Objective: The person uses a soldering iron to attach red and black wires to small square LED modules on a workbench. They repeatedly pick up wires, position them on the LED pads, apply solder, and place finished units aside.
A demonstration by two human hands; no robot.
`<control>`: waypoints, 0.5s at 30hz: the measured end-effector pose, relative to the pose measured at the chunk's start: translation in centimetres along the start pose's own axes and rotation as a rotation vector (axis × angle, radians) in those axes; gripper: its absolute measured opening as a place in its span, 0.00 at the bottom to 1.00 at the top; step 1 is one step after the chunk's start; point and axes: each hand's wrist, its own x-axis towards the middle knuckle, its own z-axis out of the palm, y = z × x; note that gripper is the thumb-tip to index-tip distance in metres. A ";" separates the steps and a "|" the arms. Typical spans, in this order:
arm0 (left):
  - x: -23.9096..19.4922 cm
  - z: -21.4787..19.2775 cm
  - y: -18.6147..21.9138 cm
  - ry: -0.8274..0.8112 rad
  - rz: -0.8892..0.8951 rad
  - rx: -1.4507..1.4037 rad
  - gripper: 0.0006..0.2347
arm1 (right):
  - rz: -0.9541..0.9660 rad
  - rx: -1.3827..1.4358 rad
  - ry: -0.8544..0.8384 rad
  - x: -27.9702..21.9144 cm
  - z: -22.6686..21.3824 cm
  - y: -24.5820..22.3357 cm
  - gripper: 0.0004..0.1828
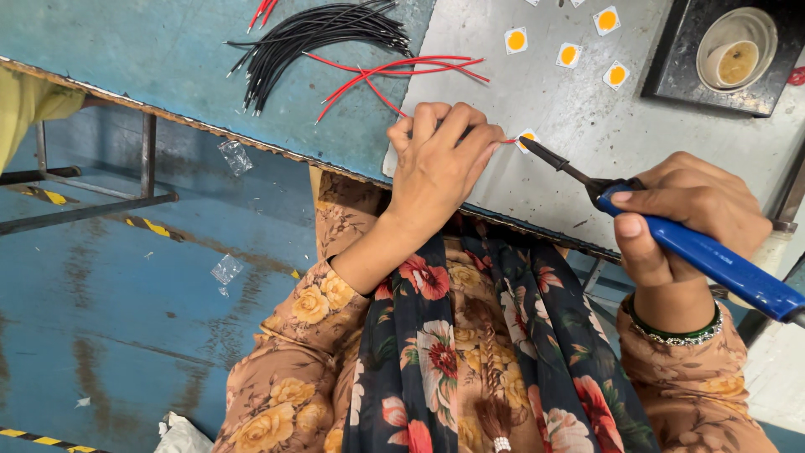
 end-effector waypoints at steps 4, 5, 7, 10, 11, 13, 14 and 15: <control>0.0 0.0 0.0 0.006 -0.002 -0.004 0.06 | -0.011 0.014 0.014 0.0 0.1 0.0 0.17; 0.0 0.0 0.0 0.003 -0.004 -0.005 0.06 | -0.015 0.018 0.017 0.1 0.2 0.1 0.18; 0.0 0.0 0.0 -0.002 -0.007 -0.006 0.06 | -0.018 0.016 0.016 0.1 0.2 0.1 0.17; 0.0 0.0 0.0 -0.002 -0.007 -0.010 0.06 | -0.021 0.009 0.005 0.1 0.2 0.1 0.17; 0.0 0.0 0.0 0.000 -0.007 -0.009 0.06 | -0.024 0.014 0.006 0.2 0.2 0.2 0.17; 0.0 0.0 0.0 0.003 -0.007 -0.007 0.06 | -0.019 0.022 0.008 0.2 0.3 0.3 0.16; 0.0 0.0 0.0 0.003 -0.007 -0.009 0.06 | -0.010 0.024 0.009 0.2 0.4 0.2 0.16; 0.0 0.0 0.0 0.003 -0.008 -0.011 0.06 | 0.001 0.023 0.008 0.2 0.4 0.2 0.16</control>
